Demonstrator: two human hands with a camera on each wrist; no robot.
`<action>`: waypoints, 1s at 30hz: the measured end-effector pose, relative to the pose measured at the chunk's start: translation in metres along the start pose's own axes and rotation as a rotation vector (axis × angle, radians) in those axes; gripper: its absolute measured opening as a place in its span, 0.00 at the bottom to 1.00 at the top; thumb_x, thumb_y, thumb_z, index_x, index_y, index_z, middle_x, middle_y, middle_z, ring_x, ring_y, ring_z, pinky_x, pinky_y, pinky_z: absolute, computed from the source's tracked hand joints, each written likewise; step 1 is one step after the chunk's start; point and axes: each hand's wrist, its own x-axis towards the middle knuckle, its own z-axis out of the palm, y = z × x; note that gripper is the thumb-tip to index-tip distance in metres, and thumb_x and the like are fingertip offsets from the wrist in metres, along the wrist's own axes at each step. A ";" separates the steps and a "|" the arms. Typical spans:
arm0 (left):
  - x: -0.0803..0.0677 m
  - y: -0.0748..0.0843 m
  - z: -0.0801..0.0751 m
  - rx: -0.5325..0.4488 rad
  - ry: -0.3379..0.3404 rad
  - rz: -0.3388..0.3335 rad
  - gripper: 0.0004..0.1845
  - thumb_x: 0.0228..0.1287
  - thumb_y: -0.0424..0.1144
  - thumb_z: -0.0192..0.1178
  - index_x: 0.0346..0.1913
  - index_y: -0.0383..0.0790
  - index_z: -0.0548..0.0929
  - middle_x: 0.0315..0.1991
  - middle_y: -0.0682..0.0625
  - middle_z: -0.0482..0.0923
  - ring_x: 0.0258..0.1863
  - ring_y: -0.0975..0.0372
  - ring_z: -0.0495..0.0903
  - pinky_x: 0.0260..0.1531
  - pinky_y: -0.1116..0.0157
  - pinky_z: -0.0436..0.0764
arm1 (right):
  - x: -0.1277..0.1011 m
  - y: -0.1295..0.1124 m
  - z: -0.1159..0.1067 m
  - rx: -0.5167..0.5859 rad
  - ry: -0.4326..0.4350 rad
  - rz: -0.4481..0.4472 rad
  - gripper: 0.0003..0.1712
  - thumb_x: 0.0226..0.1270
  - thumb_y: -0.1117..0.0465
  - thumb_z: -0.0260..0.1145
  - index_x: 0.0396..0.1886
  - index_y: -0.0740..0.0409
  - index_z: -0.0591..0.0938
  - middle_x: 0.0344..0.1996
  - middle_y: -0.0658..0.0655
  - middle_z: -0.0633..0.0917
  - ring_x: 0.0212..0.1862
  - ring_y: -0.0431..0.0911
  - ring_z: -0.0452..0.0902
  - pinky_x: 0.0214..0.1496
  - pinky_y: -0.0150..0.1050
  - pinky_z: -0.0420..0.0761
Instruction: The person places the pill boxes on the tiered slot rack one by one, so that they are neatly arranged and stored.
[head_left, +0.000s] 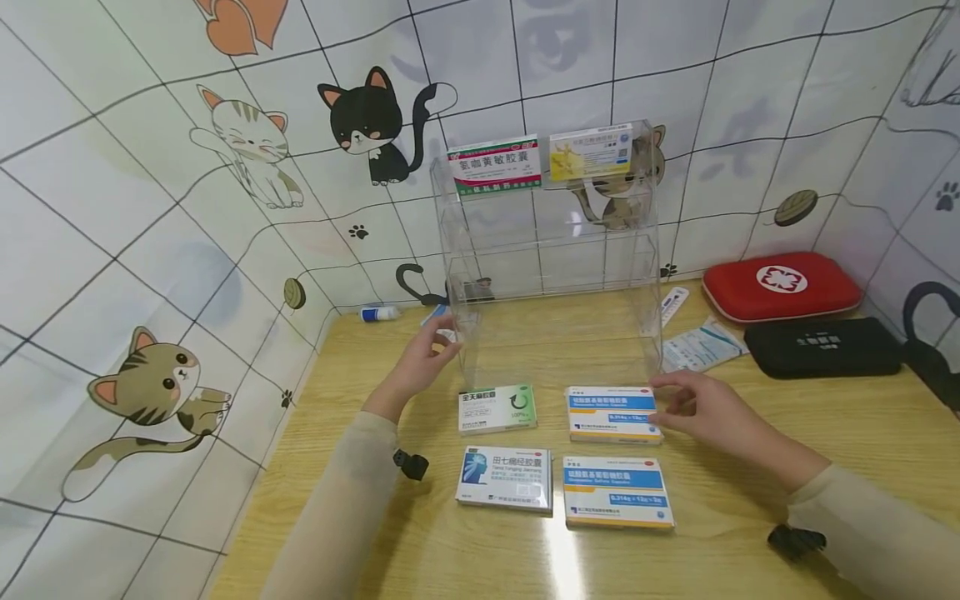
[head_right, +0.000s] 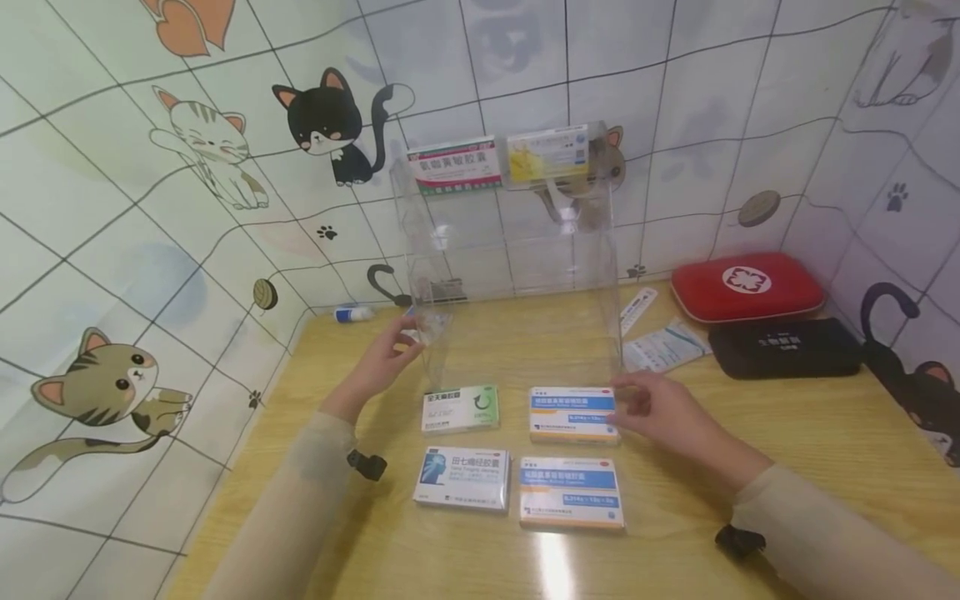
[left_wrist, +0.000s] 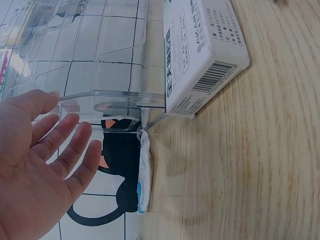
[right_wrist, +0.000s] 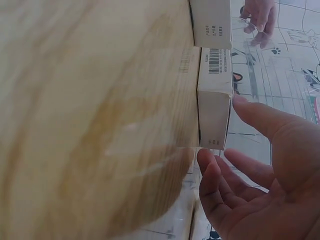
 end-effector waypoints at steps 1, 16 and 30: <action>0.000 0.000 0.000 -0.001 -0.002 0.000 0.26 0.79 0.42 0.57 0.74 0.40 0.67 0.67 0.43 0.72 0.57 0.52 0.78 0.50 0.57 0.80 | 0.000 0.000 0.000 0.003 -0.010 0.005 0.38 0.60 0.47 0.80 0.66 0.59 0.79 0.50 0.58 0.86 0.43 0.46 0.81 0.39 0.35 0.83; 0.002 -0.003 0.002 -0.008 0.004 0.001 0.26 0.79 0.42 0.57 0.74 0.41 0.67 0.68 0.44 0.72 0.58 0.51 0.79 0.55 0.52 0.80 | -0.006 -0.001 0.003 0.134 0.044 0.066 0.33 0.61 0.46 0.79 0.59 0.57 0.78 0.54 0.61 0.86 0.53 0.55 0.86 0.49 0.43 0.88; 0.002 -0.004 0.001 -0.024 -0.004 -0.020 0.26 0.80 0.44 0.57 0.74 0.45 0.66 0.67 0.46 0.71 0.57 0.52 0.78 0.51 0.55 0.81 | -0.003 -0.025 -0.009 0.103 0.255 -0.050 0.15 0.69 0.48 0.73 0.51 0.46 0.86 0.48 0.52 0.90 0.48 0.41 0.88 0.45 0.21 0.81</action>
